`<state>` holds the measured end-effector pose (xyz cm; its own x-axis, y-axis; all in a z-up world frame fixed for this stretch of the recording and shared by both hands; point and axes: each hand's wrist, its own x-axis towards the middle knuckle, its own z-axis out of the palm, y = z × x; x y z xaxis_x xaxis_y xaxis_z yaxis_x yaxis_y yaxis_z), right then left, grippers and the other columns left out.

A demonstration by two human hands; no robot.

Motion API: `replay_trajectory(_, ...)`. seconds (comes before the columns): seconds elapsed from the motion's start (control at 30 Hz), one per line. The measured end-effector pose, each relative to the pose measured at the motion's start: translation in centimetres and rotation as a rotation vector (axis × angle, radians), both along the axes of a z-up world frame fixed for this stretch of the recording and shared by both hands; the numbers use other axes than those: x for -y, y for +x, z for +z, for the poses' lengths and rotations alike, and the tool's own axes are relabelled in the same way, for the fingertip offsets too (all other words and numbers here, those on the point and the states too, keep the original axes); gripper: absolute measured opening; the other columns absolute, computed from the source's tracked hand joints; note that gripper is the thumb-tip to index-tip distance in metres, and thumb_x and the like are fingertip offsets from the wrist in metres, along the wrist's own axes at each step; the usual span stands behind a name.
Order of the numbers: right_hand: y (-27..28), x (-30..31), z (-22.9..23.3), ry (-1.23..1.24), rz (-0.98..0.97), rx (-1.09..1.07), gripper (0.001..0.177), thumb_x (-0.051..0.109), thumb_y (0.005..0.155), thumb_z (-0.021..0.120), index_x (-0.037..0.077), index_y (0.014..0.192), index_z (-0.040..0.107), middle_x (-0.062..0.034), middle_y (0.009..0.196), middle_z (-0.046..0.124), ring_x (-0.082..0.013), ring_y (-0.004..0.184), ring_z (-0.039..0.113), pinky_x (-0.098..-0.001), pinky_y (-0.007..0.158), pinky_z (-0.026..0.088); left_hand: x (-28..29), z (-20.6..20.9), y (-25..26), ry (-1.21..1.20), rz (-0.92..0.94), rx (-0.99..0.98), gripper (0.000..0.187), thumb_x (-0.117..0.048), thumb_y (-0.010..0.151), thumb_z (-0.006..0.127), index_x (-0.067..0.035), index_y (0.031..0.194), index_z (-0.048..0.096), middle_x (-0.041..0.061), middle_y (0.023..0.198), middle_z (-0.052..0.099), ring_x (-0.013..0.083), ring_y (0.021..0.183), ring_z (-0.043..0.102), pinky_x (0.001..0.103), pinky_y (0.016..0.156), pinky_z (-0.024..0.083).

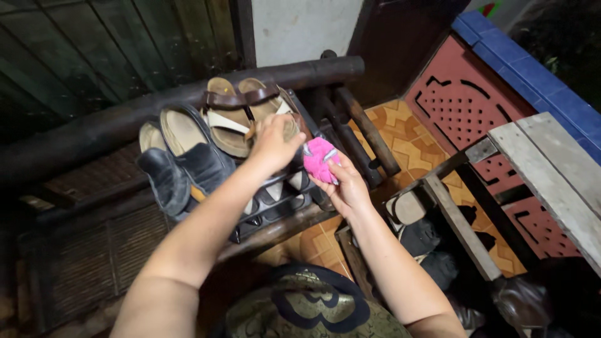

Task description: The person wipes various shoes and sandals on a wooden shoe rack using a pink cloth. They handle each item individually, wiping the straps and soles, then placing them back on the rack.

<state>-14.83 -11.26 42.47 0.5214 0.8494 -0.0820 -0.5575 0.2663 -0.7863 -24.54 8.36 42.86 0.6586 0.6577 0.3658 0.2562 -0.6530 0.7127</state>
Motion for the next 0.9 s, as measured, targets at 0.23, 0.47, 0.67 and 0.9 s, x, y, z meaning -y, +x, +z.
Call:
replay_trajectory(0.23, -0.6, 0.7, -0.1, -0.062, -0.082, -0.026, 0.042, 0.012, 0.100, 0.055, 0.006, 0.142, 0.052, -0.0136, 0.134, 0.064, -0.0278, 0.117, 0.067, -0.0467, 0.098, 0.058, -5.9, 1.8, 3.2, 0.095, -0.014, -0.588, 0.083, -0.054, 0.082, 0.075, -0.001, 0.142, 0.052, 0.025, 0.140, 0.057, 0.0409, 0.137, 0.047, 0.053, 0.116, 0.031)
replay_trajectory(0.47, -0.5, 4.3, -1.6, -0.109, -0.222, -0.007, 0.043, 0.015, 0.098, 0.060, 0.008, 0.140, 0.055, -0.0104, 0.133, 0.066, -0.0263, 0.117, 0.068, -0.0469, 0.098, 0.058, -7.7, 3.1, 4.2, 0.010, -0.166, -0.614, 0.110, -0.048, 0.049, 0.101, 0.003, 0.135, 0.054, 0.027, 0.132, 0.061, 0.0398, 0.124, 0.060, 0.046, 0.106, 0.045)
replay_trajectory(0.67, -0.7, 7.7, -2.6, -0.139, -0.328, -0.004, 0.042, 0.017, 0.099, 0.062, 0.010, 0.139, 0.057, -0.0089, 0.129, 0.067, -0.0247, 0.113, 0.069, -0.0445, 0.093, 0.059, -5.3, 7.9, 3.6, 0.012, -0.341, -0.574, 0.100, -0.038, 0.049, 0.102, 0.000, 0.132, 0.060, 0.024, 0.130, 0.066, 0.0386, 0.125, 0.061, 0.044, 0.109, 0.045)
replay_trajectory(0.9, -0.7, 13.7, 0.0, -0.137, -0.634, 0.134, 0.043, 0.014, 0.098, 0.062, 0.013, 0.141, 0.059, -0.0090, 0.126, 0.066, -0.0228, 0.106, 0.068, -0.0415, 0.087, 0.058, 4.9, 10.5, 3.7, 0.333, -0.768, -0.230, 0.086, -0.027, 0.047, 0.100, -0.007, 0.121, 0.061, 0.016, 0.111, 0.070, 0.0369, 0.114, 0.063, 0.049, 0.100, 0.041)
